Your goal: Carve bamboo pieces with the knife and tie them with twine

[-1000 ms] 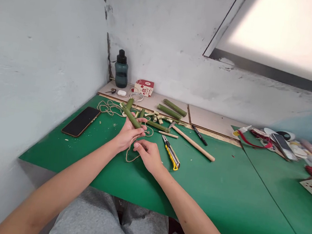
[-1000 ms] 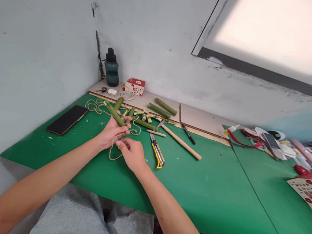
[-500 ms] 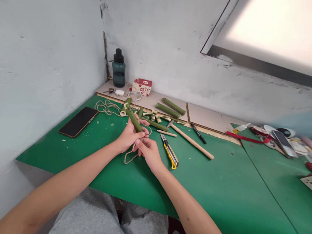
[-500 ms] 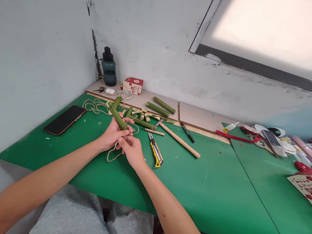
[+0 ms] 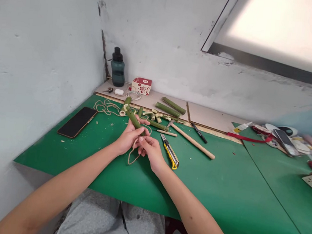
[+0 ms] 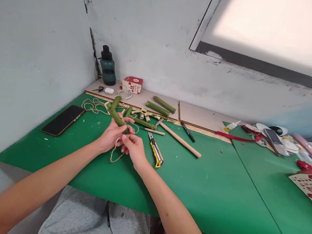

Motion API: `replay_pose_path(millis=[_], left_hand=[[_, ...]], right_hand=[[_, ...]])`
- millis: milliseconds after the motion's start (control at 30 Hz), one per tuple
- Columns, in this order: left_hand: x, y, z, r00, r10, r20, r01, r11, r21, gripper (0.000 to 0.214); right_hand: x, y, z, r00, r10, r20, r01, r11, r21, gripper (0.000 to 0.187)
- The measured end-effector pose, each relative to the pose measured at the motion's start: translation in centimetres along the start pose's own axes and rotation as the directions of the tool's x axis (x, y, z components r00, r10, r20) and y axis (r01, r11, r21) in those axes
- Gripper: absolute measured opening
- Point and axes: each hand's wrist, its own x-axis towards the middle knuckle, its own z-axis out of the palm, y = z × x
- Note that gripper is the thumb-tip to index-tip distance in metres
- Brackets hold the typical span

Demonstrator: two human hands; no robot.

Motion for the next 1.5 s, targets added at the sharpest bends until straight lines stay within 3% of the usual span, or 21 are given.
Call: replay_pose_path(millis=[233, 433, 567, 667, 867, 1033, 1200, 1367, 1500], left_hand=[[0.0, -0.7, -0.7, 0.994, 0.060, 0.088, -0.068, 0.994, 0.088, 0.040], [0.2, -1.2, -1.0, 0.982, 0.128, 0.135, -0.146, 0.981, 0.130, 0.035], [0.0, -1.4, -0.8, 0.979, 0.125, 0.164, -0.154, 0.973, 0.174, 0.031], [0.0, -0.9, -0.7, 0.984, 0.113, 0.141, -0.129, 0.985, 0.113, 0.031], [0.4, 0.6, -0.8, 0.998, -0.023, 0.054, 0.030, 0.991, -0.131, 0.037], [0.7, 0.9, -0.9, 1.000, -0.018, -0.002, 0.018, 0.985, -0.171, 0.033], [0.6, 0.9, -0.7, 0.996, -0.075, 0.038, 0.081, 0.975, -0.207, 0.035], [0.5, 0.6, -0.8, 0.989, -0.114, 0.091, 0.126, 0.982, -0.139, 0.042], [0.8, 0.4, -1.3, 0.991, -0.121, -0.051, 0.123, 0.992, 0.037, 0.047]], right_hand=[[0.2, 0.0, -0.2, 0.999, 0.017, -0.043, -0.017, 1.000, 0.018, 0.033], [0.3, -0.1, -0.4, 0.997, 0.028, -0.071, -0.026, 0.999, 0.030, 0.047], [0.2, 0.0, -0.3, 0.994, 0.024, -0.102, -0.024, 1.000, 0.000, 0.043], [0.2, 0.0, -0.4, 0.995, 0.019, -0.095, -0.021, 1.000, -0.018, 0.034], [0.3, -0.5, -1.0, 0.995, -0.072, -0.066, 0.066, 0.994, -0.091, 0.027], [0.0, -0.8, -1.3, 0.988, -0.151, -0.034, 0.142, 0.971, -0.191, 0.030], [0.1, -0.3, -1.4, 0.985, -0.171, -0.009, 0.163, 0.952, -0.258, 0.033], [0.3, 0.1, -1.2, 0.985, -0.172, -0.020, 0.161, 0.952, -0.261, 0.044], [0.2, -0.1, -1.7, 0.984, -0.164, -0.069, 0.142, 0.957, -0.254, 0.047]])
